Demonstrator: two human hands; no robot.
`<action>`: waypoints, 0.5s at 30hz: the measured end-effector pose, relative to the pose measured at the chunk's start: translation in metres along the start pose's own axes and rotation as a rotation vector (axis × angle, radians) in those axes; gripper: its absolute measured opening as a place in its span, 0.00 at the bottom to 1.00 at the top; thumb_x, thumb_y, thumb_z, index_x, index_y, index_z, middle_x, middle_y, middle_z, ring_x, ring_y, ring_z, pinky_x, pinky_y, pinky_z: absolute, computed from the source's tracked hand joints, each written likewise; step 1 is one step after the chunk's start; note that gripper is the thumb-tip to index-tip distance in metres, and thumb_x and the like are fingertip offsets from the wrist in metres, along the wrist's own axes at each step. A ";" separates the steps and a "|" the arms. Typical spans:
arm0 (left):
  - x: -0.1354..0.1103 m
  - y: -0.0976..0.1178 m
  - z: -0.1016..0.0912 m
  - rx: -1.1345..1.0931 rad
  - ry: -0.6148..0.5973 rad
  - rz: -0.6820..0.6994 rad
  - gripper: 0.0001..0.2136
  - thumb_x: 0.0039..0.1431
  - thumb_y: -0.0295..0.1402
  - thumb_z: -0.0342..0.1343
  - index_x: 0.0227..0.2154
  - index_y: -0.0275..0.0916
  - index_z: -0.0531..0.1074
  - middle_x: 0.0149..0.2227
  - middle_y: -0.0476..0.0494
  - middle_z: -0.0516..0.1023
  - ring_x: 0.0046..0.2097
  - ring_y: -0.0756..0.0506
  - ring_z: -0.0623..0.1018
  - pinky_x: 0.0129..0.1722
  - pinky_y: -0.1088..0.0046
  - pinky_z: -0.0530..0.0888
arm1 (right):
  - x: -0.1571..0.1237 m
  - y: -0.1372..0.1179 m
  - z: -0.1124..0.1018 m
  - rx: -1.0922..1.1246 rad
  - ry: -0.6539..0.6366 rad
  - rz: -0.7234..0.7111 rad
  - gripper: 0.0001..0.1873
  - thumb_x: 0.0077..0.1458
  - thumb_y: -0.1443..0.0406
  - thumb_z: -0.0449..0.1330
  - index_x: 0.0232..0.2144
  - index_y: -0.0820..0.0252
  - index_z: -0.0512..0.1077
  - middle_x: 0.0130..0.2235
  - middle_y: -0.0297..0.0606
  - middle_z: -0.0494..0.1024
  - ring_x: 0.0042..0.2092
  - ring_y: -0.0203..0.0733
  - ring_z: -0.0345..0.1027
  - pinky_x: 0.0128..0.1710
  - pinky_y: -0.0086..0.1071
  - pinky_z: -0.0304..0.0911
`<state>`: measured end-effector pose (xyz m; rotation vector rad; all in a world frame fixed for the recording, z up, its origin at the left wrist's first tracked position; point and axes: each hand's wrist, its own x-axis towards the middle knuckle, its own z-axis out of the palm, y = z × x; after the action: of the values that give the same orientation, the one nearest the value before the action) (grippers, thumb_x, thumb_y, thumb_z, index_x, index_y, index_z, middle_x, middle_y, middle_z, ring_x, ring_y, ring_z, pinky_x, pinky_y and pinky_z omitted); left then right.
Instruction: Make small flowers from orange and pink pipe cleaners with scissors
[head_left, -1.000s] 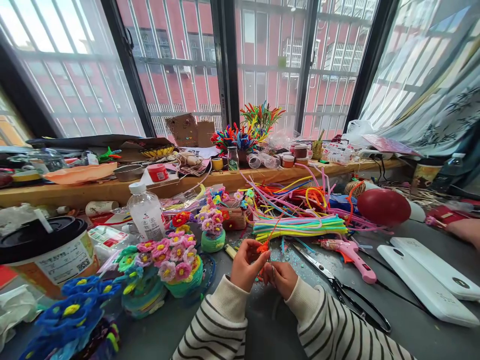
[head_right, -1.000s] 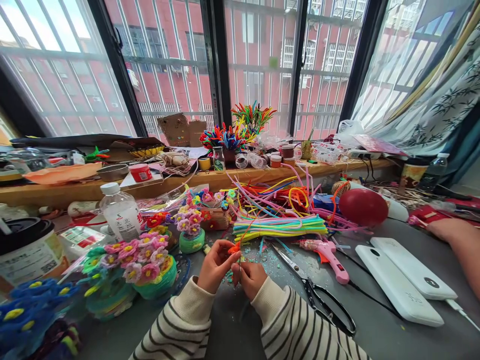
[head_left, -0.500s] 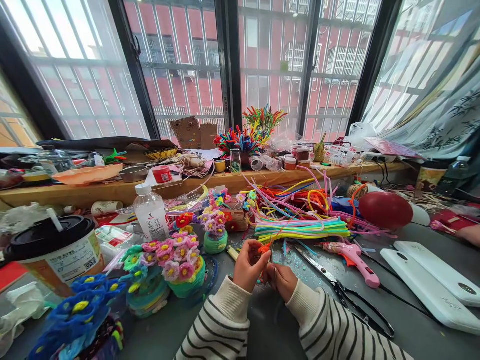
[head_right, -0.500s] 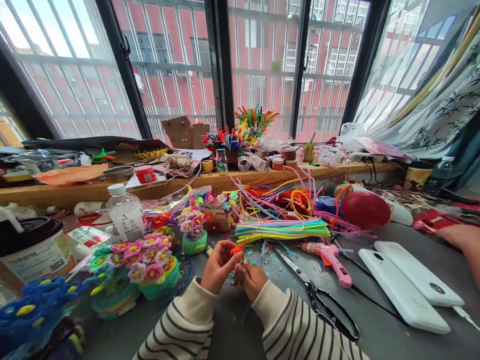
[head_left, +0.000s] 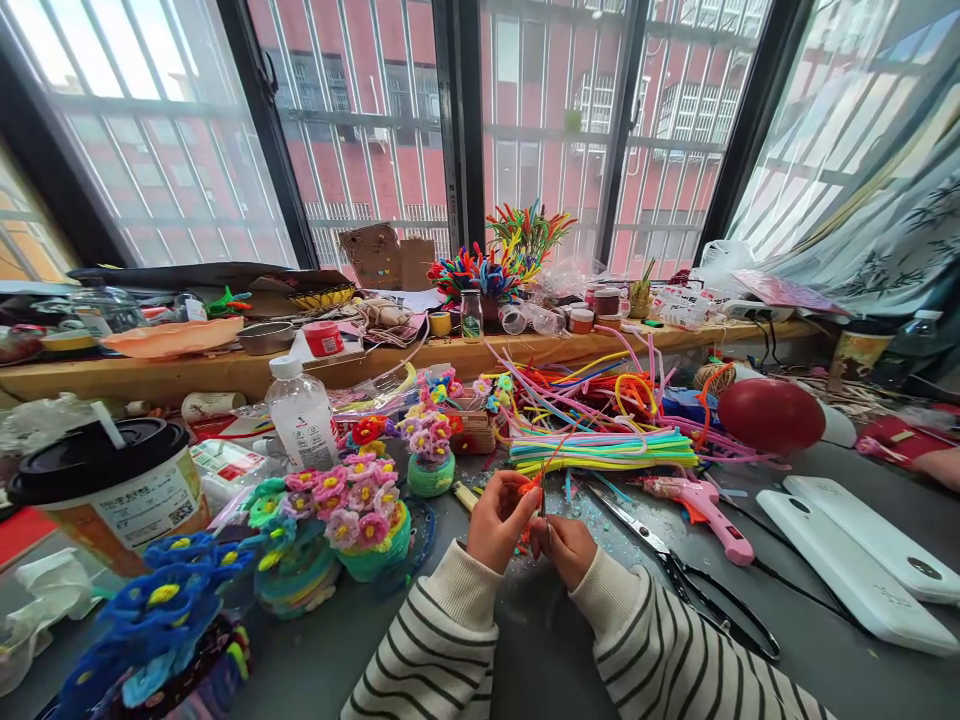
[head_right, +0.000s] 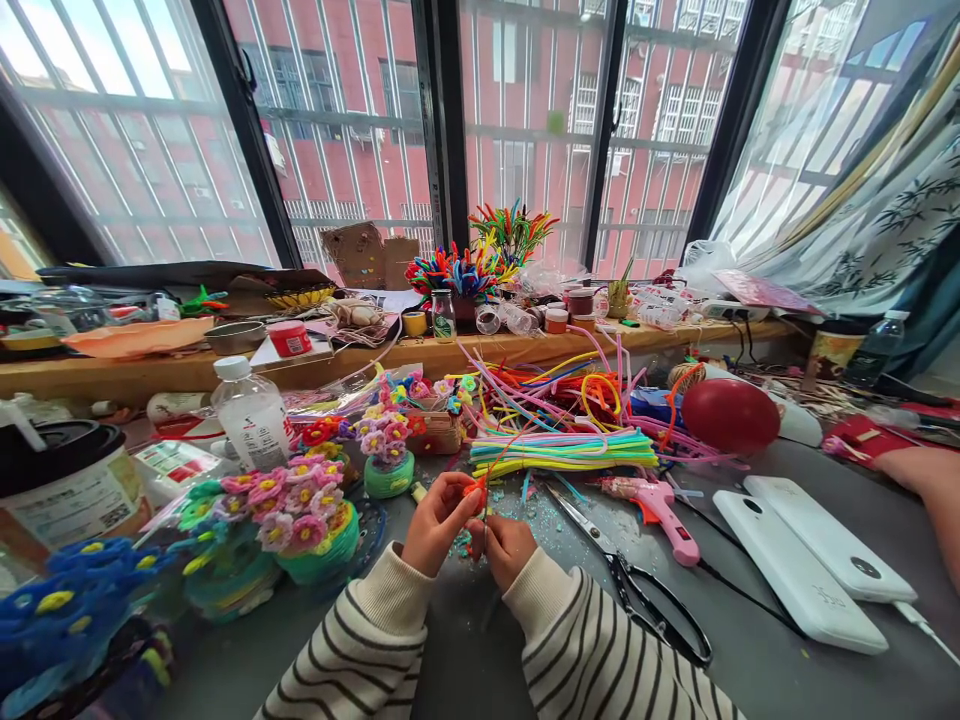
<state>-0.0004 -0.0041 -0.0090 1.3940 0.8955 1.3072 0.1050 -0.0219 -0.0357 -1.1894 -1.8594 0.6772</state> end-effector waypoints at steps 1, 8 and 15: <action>0.000 -0.001 0.000 0.009 -0.002 0.003 0.10 0.41 0.36 0.51 0.26 0.35 0.62 0.23 0.49 0.66 0.26 0.52 0.68 0.27 0.77 0.64 | 0.000 0.000 0.001 -0.005 0.007 -0.005 0.34 0.47 0.48 0.29 0.11 0.62 0.62 0.14 0.35 0.64 0.19 0.32 0.58 0.21 0.26 0.54; 0.000 0.001 -0.003 0.017 -0.032 0.005 0.08 0.44 0.35 0.49 0.25 0.35 0.62 0.22 0.50 0.66 0.26 0.52 0.67 0.27 0.77 0.64 | 0.001 0.004 -0.001 -0.094 0.001 -0.014 0.34 0.46 0.47 0.30 0.12 0.62 0.62 0.15 0.36 0.65 0.19 0.33 0.58 0.21 0.26 0.53; 0.002 0.003 -0.007 -0.120 0.020 -0.043 0.09 0.46 0.36 0.47 0.28 0.35 0.61 0.21 0.52 0.64 0.23 0.54 0.67 0.23 0.78 0.66 | 0.001 0.008 -0.002 -0.173 0.012 0.003 0.31 0.47 0.48 0.33 0.12 0.61 0.62 0.15 0.35 0.66 0.20 0.33 0.59 0.21 0.26 0.53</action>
<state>-0.0072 -0.0018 -0.0060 1.2644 0.8411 1.3226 0.1102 -0.0173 -0.0405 -1.3027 -1.9374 0.5171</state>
